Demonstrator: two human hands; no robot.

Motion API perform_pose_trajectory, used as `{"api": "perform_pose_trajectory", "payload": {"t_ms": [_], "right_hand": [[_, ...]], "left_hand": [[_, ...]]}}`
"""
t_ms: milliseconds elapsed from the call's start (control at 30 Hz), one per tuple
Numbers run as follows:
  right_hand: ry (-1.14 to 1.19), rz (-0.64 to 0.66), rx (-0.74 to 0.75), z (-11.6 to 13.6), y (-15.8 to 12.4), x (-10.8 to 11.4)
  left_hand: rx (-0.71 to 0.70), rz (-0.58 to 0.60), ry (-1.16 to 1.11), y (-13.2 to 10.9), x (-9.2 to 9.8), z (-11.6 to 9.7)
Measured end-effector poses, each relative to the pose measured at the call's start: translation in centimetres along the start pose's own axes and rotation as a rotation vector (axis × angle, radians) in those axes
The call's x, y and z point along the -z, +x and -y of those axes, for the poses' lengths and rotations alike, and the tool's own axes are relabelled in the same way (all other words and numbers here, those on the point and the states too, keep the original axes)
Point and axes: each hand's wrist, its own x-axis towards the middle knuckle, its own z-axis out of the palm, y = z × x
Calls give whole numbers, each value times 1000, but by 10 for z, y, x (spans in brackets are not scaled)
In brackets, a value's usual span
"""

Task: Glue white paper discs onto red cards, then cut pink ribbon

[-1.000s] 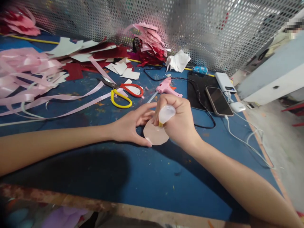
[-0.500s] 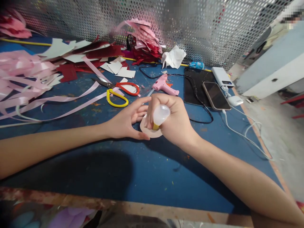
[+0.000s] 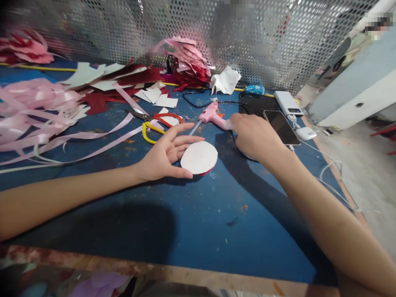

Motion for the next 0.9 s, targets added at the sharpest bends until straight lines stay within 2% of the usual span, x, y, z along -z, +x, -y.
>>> {"api": "perform_pose_trajectory", "payload": {"t_ms": [100, 167, 267, 333, 467, 567, 700, 900], "right_hand": [[-141, 71, -69, 14, -1, -3], [-67, 18, -64, 23, -3, -3], [274, -113, -59, 32, -7, -8], [638, -114, -132, 38, -9, -13], [1316, 182, -377, 54, -13, -22], [1564, 334, -483, 63, -14, -25], [1664, 368, -555, 66, -16, -25], [1636, 355, -587, 65, -18, -29]], "left_hand": [[-2, -72, -147, 2, 2, -4], [18, -119, -222, 4, 4, -5], [66, -186, -305, 6, 9, -6], [83, -221, -337, 8, 12, -5], [91, -248, -349, 9, 14, -4], [92, -242, -338, 8, 12, -5], [105, -233, -345, 7, 10, -5], [29, -246, -367, 13, 18, -1]]}}
